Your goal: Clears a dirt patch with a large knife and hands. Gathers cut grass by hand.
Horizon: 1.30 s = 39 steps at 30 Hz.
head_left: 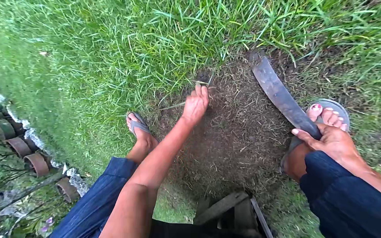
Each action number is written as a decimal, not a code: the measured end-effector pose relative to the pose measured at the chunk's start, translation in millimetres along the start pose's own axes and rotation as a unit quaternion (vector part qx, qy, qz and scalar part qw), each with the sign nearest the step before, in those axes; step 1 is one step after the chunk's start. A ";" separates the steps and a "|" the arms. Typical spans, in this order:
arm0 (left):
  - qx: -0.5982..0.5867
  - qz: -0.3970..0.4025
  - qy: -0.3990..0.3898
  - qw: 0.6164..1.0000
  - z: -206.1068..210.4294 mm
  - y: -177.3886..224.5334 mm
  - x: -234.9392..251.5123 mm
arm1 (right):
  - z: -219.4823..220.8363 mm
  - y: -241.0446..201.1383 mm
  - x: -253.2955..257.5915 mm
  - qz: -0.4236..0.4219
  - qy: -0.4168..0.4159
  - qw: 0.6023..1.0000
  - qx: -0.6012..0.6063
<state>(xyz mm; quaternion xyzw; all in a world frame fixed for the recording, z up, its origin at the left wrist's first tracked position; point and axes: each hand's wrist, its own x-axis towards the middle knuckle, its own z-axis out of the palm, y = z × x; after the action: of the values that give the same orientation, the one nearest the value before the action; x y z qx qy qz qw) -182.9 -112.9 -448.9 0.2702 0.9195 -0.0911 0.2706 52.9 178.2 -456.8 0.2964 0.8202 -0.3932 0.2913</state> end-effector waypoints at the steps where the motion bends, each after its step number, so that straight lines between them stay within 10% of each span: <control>1: 0.021 -0.028 -0.013 0.999 -5.1 -3.6 9.9 | 0.1 1.3 0.3 -0.002 0.001 1.000 0.000; 13: 0.062 -0.170 -0.123 0.976 -26.3 -10.3 53.8 | -0.4 -4.0 -2.4 0.002 0.002 1.000 0.000; 29: -0.001 -0.028 -0.143 0.989 -18.0 -24.9 7.5 | -0.7 0.9 0.4 -0.009 0.002 1.000 0.009; 39: -0.086 0.185 0.033 0.978 5.9 -0.7 -65.6 | -1.9 -0.2 -1.8 -0.002 -0.003 1.000 0.001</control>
<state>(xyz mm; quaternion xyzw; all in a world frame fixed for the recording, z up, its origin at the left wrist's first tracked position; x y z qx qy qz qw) -134.3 -144.7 -417.9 0.4143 0.8664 0.0495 0.2743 53.4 179.1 -454.5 0.2943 0.8193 -0.3954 0.2928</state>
